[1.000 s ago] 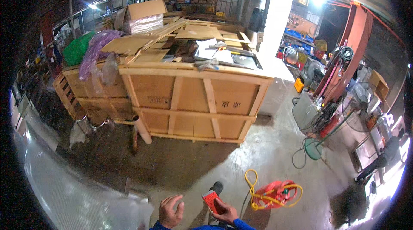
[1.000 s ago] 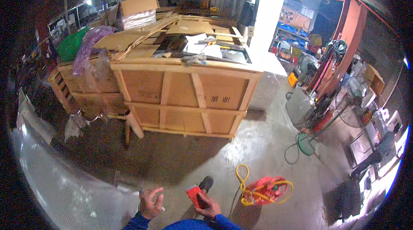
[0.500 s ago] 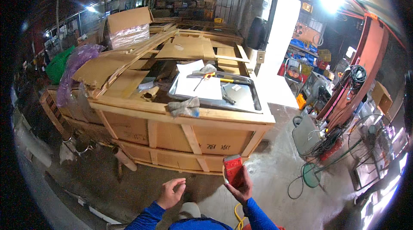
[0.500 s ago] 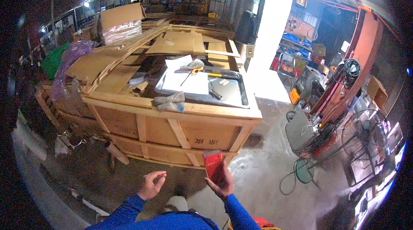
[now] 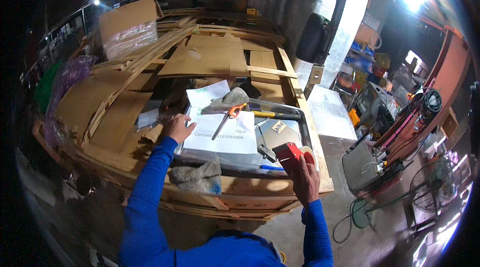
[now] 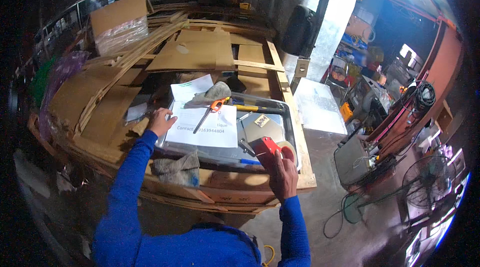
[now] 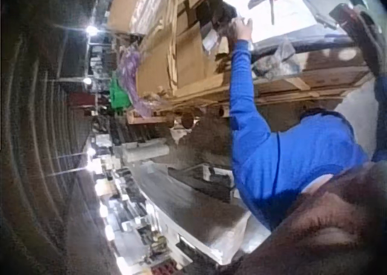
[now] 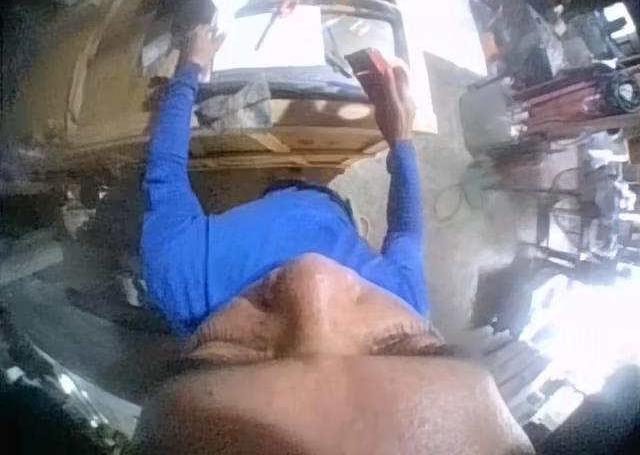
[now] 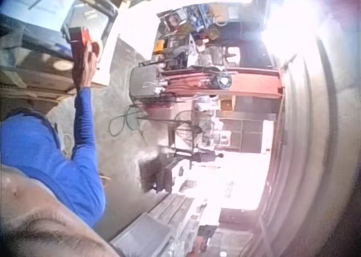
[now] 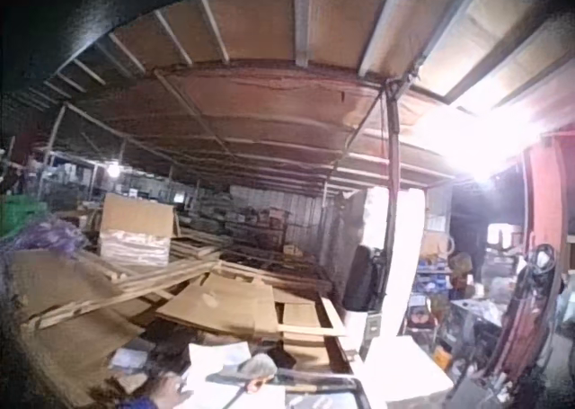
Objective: The person wraps a large piece of furniture with bubble wrap and secures it with packing tape using a handheld dispenser. After finishing the wrapping, the person writes on a document at a nearby table.
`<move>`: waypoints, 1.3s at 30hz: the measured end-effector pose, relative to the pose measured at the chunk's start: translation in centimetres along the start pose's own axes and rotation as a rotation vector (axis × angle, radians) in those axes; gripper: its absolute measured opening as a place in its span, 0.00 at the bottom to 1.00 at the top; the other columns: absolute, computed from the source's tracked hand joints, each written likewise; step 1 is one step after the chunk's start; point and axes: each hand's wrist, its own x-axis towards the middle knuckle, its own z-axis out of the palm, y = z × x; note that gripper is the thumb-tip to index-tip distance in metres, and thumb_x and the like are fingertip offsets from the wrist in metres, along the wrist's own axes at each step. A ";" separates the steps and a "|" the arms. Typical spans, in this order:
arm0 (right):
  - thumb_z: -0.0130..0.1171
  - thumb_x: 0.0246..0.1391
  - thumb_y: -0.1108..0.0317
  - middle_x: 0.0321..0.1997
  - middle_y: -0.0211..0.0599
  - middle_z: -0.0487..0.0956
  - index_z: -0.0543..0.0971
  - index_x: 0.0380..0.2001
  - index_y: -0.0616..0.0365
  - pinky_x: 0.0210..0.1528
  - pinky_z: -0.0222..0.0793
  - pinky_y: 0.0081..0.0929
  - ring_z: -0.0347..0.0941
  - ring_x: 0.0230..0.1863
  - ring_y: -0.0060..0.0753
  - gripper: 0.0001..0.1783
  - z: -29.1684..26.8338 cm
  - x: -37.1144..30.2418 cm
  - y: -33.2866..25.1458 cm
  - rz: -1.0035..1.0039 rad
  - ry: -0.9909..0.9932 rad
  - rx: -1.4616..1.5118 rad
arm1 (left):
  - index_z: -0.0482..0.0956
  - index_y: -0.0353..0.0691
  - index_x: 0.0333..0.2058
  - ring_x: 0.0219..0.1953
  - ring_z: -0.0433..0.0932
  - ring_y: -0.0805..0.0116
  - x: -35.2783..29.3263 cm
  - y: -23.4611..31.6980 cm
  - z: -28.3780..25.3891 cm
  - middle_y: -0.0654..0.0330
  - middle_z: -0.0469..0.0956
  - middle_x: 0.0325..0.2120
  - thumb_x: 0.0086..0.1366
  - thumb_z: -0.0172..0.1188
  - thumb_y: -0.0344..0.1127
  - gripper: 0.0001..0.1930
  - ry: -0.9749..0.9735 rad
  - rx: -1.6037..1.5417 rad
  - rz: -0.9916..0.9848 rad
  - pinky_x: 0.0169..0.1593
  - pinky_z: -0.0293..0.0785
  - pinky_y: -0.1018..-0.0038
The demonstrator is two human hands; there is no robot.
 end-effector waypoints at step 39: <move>0.66 0.43 0.75 0.48 0.43 0.79 0.82 0.48 0.56 0.52 0.70 0.38 0.75 0.48 0.44 0.24 -10.0 -18.0 18.1 0.497 0.282 0.363 | 0.77 0.31 0.28 0.34 0.80 0.45 2.8 -5.9 0.7 0.42 0.80 0.28 0.56 0.62 0.32 0.09 0.298 0.410 -0.498 0.37 0.72 0.55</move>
